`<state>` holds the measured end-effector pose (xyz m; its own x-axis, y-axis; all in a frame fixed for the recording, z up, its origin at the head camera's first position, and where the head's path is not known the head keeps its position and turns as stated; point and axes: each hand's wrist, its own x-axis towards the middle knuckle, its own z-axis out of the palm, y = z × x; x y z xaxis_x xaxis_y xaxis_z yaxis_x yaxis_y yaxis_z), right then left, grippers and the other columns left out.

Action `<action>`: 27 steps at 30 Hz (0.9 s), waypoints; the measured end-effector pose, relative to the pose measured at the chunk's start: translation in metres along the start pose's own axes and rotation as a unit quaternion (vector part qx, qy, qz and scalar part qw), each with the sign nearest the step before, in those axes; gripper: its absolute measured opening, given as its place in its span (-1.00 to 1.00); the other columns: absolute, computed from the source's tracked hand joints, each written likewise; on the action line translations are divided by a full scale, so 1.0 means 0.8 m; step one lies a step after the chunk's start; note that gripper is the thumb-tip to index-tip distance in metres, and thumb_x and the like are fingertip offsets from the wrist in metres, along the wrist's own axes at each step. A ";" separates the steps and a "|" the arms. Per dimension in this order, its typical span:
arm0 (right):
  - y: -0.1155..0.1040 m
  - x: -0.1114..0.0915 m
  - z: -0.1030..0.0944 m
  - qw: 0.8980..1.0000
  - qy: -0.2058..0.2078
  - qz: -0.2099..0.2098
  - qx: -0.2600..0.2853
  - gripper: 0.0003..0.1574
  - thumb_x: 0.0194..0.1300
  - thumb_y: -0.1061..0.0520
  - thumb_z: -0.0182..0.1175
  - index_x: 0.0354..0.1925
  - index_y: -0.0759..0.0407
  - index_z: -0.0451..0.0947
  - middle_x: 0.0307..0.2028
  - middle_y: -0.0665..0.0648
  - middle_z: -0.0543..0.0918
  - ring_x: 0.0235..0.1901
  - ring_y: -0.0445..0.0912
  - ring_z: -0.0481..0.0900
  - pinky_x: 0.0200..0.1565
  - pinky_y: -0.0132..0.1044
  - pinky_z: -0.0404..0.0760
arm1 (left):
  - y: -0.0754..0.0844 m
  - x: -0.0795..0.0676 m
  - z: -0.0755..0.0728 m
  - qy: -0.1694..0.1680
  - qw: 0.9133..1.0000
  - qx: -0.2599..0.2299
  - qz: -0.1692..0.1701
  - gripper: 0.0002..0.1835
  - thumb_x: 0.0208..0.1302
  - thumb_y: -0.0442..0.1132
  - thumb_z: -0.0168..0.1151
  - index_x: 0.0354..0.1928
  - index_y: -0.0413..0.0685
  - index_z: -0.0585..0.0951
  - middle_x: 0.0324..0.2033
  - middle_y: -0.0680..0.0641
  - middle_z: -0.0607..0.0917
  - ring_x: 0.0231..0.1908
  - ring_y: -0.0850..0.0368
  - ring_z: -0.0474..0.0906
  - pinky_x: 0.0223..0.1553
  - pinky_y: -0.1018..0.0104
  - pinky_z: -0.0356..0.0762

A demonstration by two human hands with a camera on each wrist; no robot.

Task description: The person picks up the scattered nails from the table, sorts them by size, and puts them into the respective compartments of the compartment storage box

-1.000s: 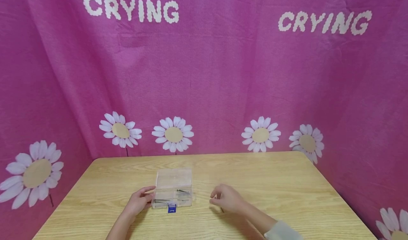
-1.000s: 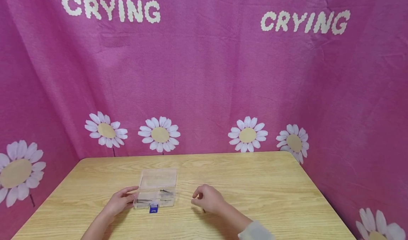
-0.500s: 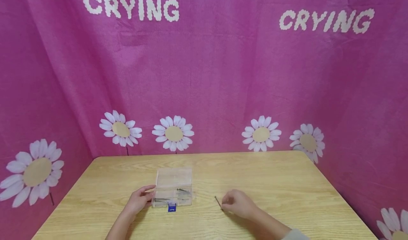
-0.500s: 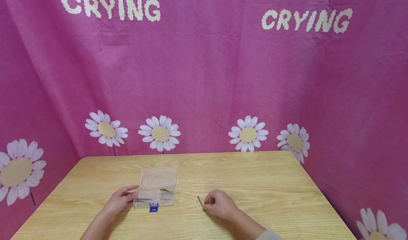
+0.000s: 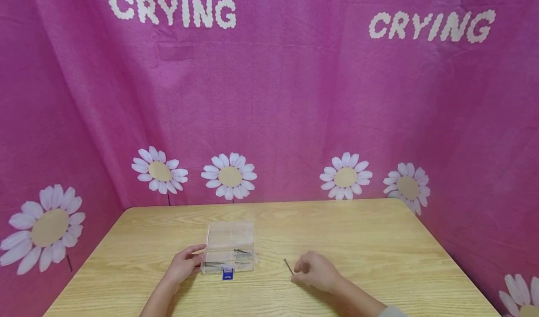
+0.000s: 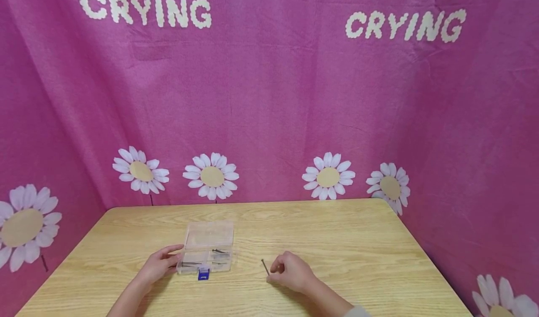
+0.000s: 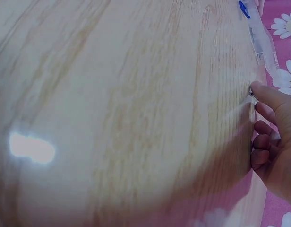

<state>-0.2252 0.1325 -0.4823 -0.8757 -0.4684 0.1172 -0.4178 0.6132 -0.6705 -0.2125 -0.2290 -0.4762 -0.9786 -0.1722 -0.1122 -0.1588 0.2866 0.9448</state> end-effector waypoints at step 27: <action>-0.004 0.001 -0.001 0.999 -0.001 0.038 -0.002 -0.95 0.15 0.16 0.24 -0.44 0.09 0.61 -0.40 -0.03 0.53 -0.35 -0.20 0.43 -0.36 -0.41 0.45 | 0.001 0.000 0.000 0.002 1.000 -0.005 -0.009 -0.60 0.29 -0.38 0.07 0.16 -0.39 0.43 -0.21 -0.27 0.61 -0.34 0.20 0.57 -0.30 0.34 0.62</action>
<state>-0.2247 0.1309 -0.4791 -0.9039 -0.4228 0.0647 -0.3518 0.6489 -0.6747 -0.2126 -0.2288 -0.4753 -0.9753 -0.1804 -0.1276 -0.1744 0.2736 0.9459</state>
